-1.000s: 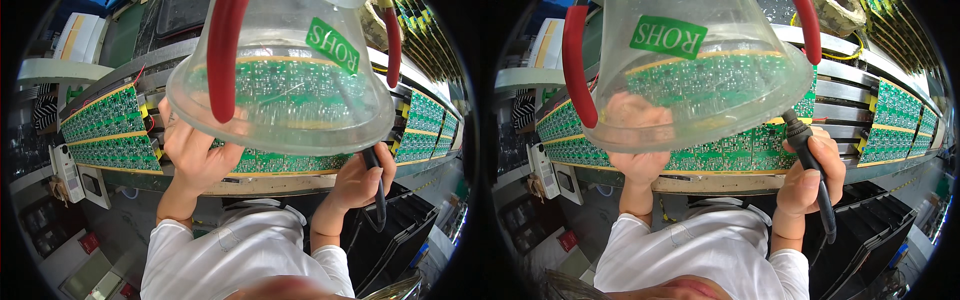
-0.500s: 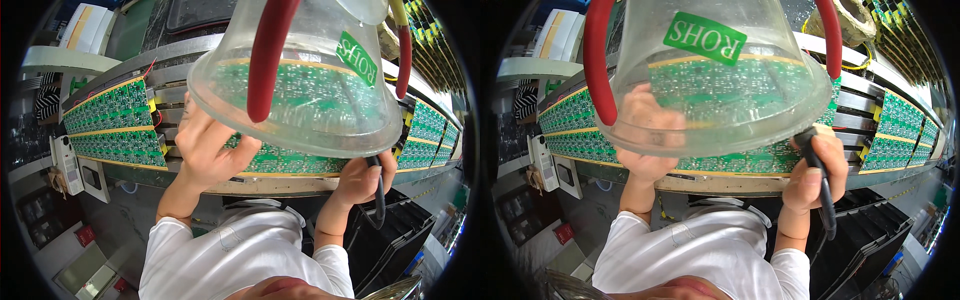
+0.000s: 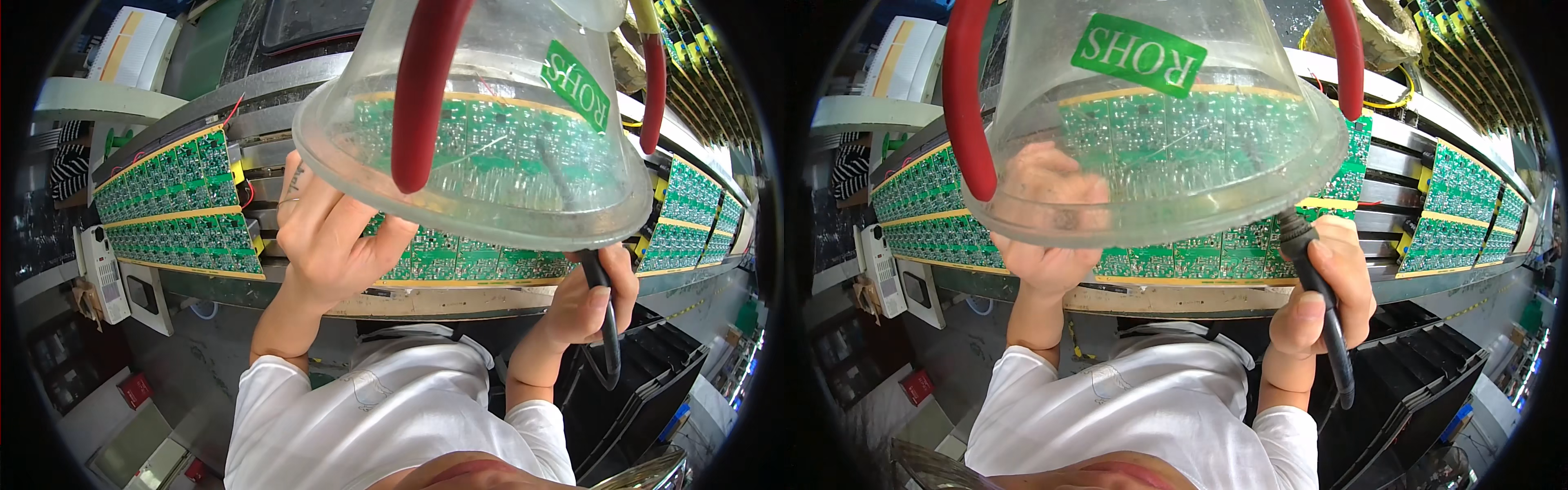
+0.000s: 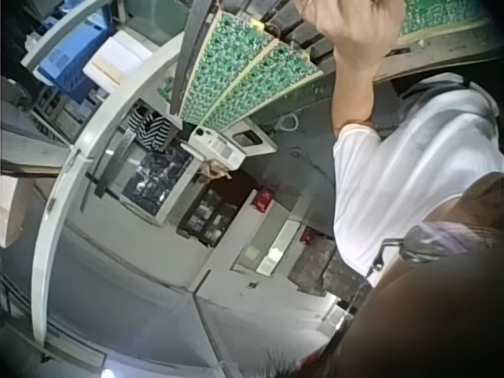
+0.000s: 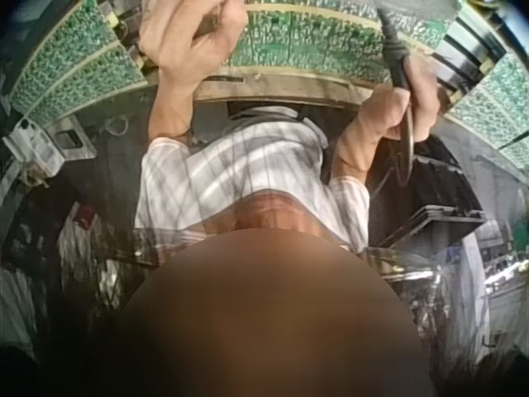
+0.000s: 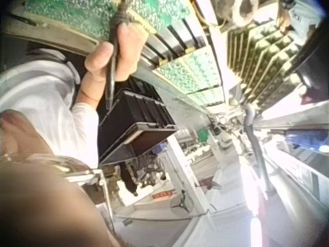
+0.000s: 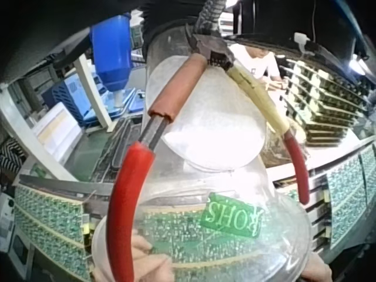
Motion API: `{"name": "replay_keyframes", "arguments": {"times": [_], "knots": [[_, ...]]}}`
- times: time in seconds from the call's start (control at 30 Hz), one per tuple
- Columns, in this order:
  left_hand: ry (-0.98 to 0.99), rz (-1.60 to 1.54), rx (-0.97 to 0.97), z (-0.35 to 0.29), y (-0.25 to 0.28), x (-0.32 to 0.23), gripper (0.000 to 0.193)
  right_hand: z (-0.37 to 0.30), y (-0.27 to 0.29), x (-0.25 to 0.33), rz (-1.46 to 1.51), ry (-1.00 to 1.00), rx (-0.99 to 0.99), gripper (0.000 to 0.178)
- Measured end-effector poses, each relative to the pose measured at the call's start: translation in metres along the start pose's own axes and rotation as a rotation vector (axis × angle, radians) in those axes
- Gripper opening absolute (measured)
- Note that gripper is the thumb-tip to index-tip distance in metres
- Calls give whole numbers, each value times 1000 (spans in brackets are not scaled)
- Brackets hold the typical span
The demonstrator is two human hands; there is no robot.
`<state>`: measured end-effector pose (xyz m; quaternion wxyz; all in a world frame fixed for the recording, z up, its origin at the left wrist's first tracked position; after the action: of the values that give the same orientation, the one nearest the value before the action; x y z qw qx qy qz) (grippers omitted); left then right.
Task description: Solder electronic components onto printed circuit boards at an assembly station.
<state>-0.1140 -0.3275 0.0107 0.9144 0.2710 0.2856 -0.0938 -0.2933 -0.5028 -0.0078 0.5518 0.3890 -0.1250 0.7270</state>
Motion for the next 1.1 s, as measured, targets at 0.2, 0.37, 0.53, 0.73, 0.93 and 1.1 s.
{"name": "replay_keyframes", "arguments": {"times": [0.2, 0.37, 0.53, 0.73, 0.93, 1.1], "knots": [[-53, -11, -40, 0, 1, 0, 15, -3, 3, 5, 36, -19, 33, 31], [-91, -60, -109, 2, 2, -5, 20, -10, 8, 0, 72, -1, 55, 31], [-73, -45, -77, 2, 2, -9, 17, -17, 9, 3, 61, 41, 94, 32], [-71, -61, -54, 2, 0, -8, 15, -21, 8, 8, 15, 2, 108, 27], [-69, -62, -48, 2, -3, -8, 15, -26, 4, 17, -79, 11, 123, 25], [-41, -45, -28, 2, -6, -10, 15, -31, 2, 26, -190, 78, 152, 24]]}}
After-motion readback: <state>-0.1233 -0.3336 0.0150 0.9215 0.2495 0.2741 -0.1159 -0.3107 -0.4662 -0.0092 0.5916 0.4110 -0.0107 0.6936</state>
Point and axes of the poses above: each hand's wrist, its own z-axis towards the middle knuckle, its own y-axis out of the back of the hand, x = y × z, the point moved 4 cm from there along z, towards the middle knuckle, and after that the axes turned 12 degrees about -z, right-handed, at the moved point
